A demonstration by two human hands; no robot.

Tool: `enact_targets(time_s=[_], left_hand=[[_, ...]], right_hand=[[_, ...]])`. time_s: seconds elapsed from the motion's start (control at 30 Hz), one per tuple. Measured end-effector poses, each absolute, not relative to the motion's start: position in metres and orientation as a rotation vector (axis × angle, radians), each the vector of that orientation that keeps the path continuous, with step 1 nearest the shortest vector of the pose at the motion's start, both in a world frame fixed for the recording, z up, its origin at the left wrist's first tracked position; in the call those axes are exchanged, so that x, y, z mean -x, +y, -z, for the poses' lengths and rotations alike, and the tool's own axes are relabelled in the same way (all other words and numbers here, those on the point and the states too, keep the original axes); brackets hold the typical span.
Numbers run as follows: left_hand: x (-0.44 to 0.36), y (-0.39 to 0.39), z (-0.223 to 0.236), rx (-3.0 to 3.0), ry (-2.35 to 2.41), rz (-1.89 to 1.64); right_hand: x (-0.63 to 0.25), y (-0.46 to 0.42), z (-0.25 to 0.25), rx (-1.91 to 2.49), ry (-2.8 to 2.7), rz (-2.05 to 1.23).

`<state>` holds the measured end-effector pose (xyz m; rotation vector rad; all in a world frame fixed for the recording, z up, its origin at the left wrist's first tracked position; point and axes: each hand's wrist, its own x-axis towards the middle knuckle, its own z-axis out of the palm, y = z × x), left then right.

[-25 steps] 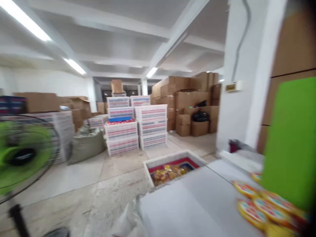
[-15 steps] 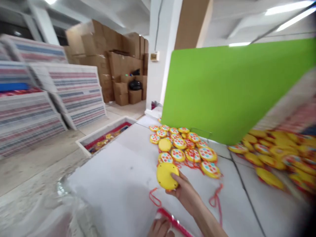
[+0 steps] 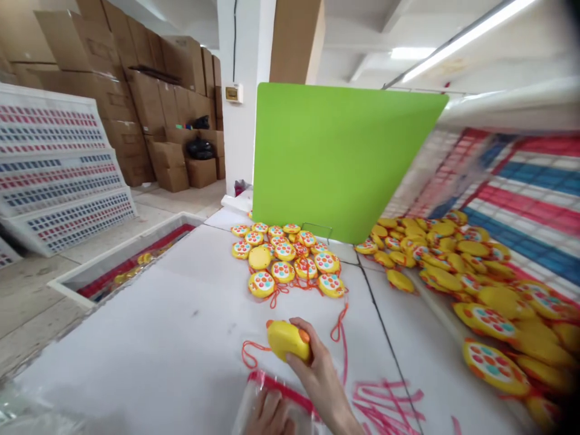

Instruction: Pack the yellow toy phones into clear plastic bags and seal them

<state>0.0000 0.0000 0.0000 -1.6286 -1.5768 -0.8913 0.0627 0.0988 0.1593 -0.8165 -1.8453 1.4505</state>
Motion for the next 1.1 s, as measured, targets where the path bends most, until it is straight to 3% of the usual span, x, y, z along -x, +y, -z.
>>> enact_targets(time_s=[0.17, 0.27, 0.4, 0.53, 0.77, 1.1], left_hand=[[0.003, 0.0, -0.002, 1.625, -1.592, 0.961], [0.016, -0.015, -0.027, 1.831, -1.815, 1.008], [0.032, -0.032, -0.086, 1.787, -2.21, 1.263], [0.029, -0.034, -0.122, 1.96, -2.086, 1.427], [0.02, -0.046, -0.122, 1.987, -1.99, 1.318], [0.018, -0.046, -0.108, 1.949, -2.093, 1.29]], right_hand=[[-0.087, 0.088, -0.159, 0.819, -1.995, -1.225], [-0.103, 0.082, -0.157, 0.785, -2.057, -1.175], [-0.116, 0.068, -0.152, 0.734, -1.988, -1.297], [-0.119, 0.051, -0.149, 0.694, -1.867, -1.476], [-0.121, 0.033, -0.146, 0.592, -2.06, -1.213], [-0.113, 0.034, -0.122, 0.609, -2.112, -1.235]])
